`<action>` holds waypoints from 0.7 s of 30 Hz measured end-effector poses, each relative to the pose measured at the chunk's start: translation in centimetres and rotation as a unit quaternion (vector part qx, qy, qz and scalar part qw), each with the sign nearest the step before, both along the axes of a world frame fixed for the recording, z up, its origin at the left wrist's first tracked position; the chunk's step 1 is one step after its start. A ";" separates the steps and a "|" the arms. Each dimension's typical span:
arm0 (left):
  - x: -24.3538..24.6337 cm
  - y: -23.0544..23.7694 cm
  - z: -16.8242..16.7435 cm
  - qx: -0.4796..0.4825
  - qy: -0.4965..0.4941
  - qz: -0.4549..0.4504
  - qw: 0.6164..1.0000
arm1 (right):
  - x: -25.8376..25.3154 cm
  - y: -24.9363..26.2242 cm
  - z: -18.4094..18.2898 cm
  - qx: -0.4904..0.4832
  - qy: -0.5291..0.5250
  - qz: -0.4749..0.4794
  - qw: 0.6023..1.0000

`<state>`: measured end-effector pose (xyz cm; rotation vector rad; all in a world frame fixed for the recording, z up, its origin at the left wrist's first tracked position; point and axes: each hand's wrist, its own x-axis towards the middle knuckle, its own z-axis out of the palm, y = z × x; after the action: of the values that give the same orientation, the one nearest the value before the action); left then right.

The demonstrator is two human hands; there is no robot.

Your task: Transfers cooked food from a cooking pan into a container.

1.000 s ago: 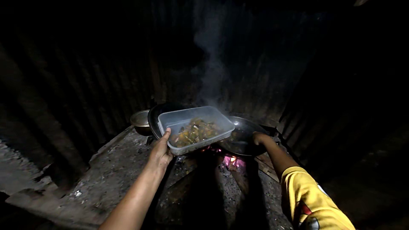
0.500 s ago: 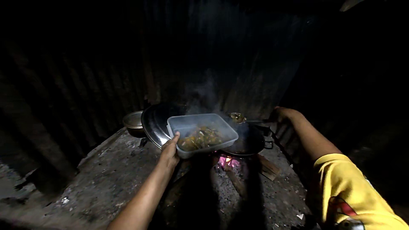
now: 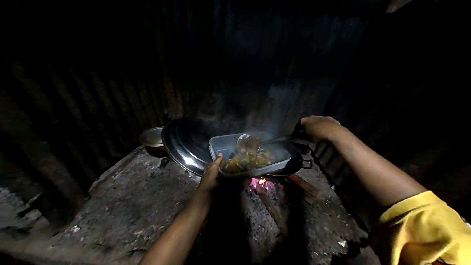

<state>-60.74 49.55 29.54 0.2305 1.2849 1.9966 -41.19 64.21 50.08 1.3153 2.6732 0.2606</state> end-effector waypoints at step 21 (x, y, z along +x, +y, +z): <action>-2.3 -2.2 1.4 0.039 -0.056 0.072 0.995 | 6.5 7.1 -2.4 -0.016 0.213 -0.118 0.970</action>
<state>-63.08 47.31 30.93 0.0627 1.1822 2.1532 -34.68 71.31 47.66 1.8377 2.7866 -0.1089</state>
